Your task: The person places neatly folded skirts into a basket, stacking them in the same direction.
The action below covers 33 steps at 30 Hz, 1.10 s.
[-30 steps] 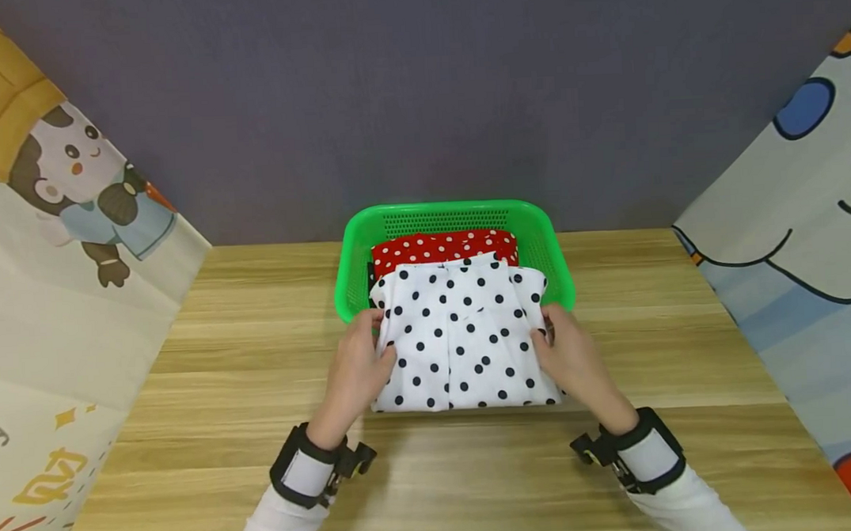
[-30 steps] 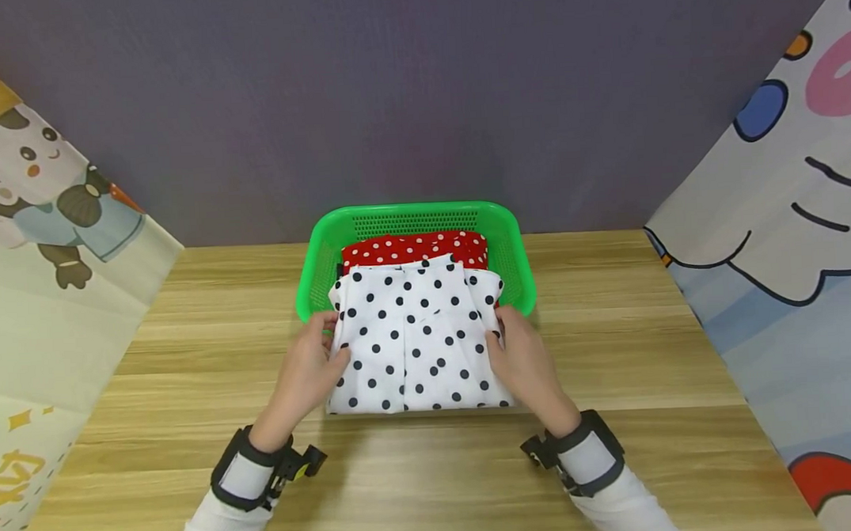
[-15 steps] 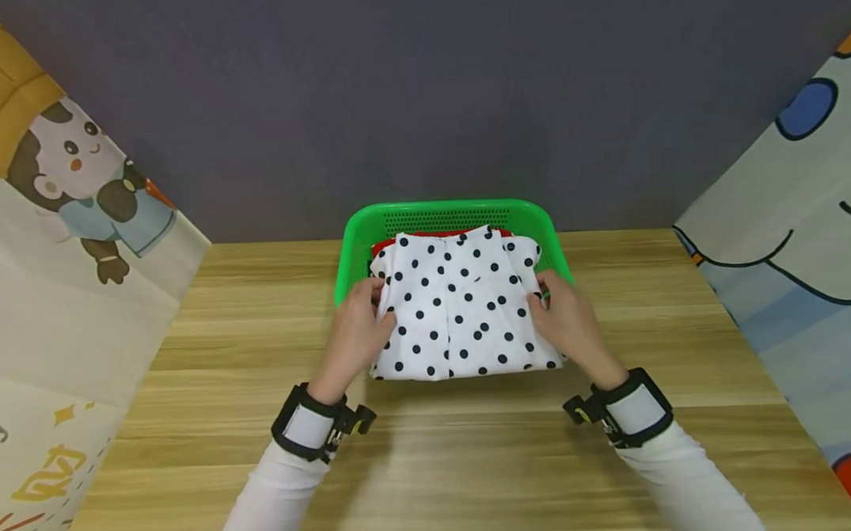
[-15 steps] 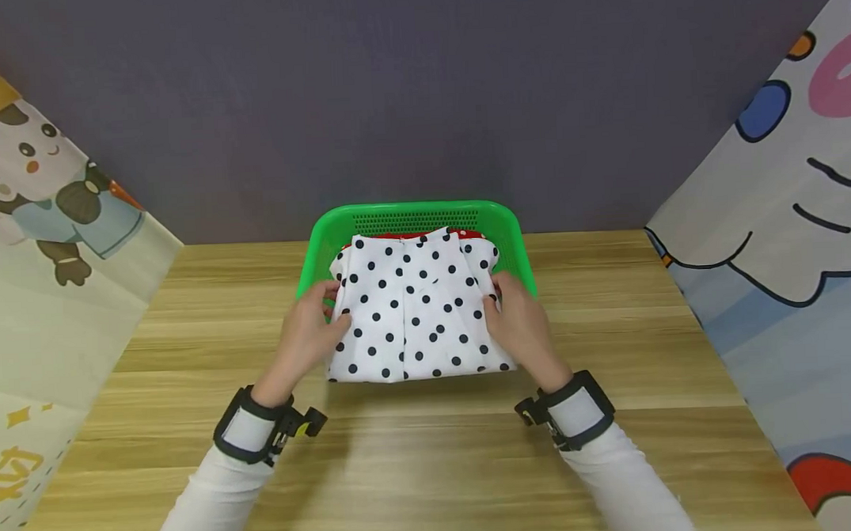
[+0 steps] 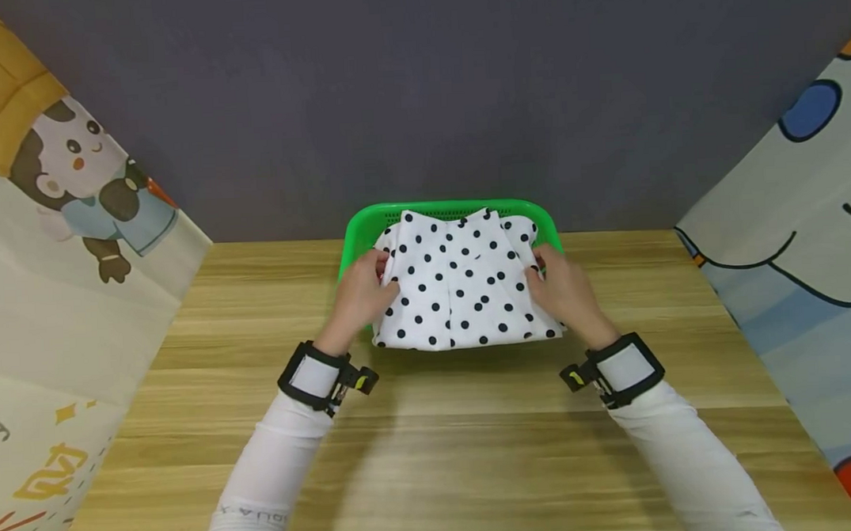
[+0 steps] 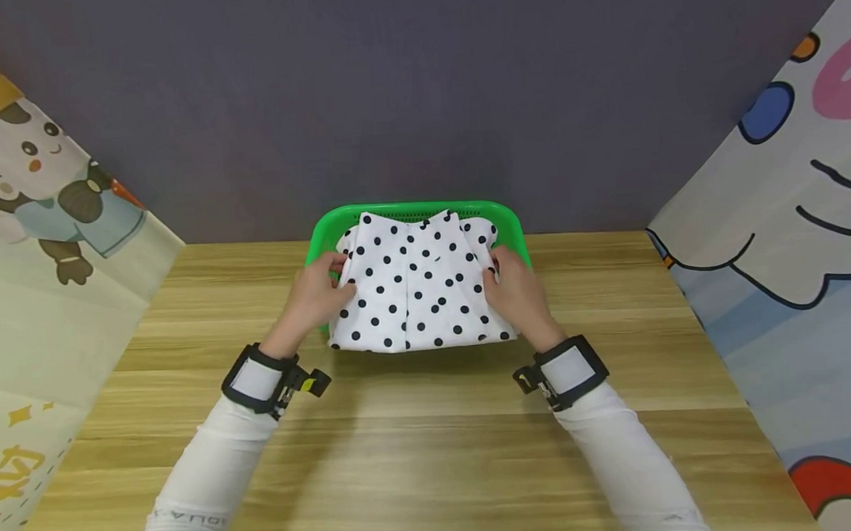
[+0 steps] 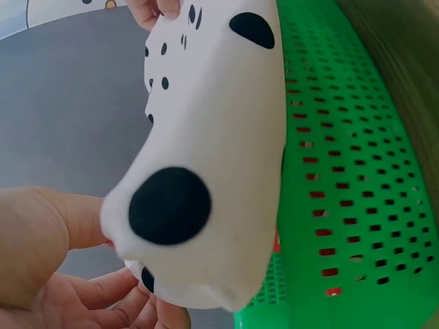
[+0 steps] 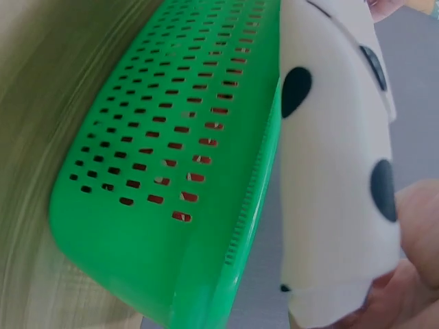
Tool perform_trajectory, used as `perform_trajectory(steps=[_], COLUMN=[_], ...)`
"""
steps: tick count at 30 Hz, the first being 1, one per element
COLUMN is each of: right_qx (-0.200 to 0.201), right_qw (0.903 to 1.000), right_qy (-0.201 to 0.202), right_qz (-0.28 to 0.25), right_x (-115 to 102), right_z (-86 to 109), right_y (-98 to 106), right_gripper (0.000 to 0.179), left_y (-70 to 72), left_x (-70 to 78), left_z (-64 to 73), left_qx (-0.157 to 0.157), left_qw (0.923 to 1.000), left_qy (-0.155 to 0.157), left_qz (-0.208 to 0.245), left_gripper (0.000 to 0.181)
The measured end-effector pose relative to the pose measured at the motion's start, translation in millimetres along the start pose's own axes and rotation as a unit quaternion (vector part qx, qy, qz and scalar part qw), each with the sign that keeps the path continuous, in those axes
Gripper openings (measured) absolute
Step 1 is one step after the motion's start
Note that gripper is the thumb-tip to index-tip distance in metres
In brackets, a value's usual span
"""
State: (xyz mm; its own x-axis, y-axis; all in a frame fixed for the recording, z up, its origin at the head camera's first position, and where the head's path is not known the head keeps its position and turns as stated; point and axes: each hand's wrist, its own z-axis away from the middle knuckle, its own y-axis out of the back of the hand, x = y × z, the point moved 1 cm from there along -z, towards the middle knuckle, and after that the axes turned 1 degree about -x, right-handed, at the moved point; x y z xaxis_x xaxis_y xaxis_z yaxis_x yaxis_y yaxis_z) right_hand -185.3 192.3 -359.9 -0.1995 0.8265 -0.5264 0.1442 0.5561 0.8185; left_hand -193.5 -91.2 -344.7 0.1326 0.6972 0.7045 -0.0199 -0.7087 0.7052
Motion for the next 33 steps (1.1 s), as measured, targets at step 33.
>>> perform_trajectory(steps=[33], right_qx=[-0.101], right_qw=[0.9915], right_qy=[-0.072], right_qz=[0.036], right_x=[0.4], right_z=[-61.6], right_y=[-6.3], right_gripper=[0.026], left_y=[4.4], left_x=[9.3], left_z=[-67.5], left_qx=[-0.051], left_qw=[0.9903], left_qy=[0.040], left_qz=[-0.123], left_gripper=[0.036])
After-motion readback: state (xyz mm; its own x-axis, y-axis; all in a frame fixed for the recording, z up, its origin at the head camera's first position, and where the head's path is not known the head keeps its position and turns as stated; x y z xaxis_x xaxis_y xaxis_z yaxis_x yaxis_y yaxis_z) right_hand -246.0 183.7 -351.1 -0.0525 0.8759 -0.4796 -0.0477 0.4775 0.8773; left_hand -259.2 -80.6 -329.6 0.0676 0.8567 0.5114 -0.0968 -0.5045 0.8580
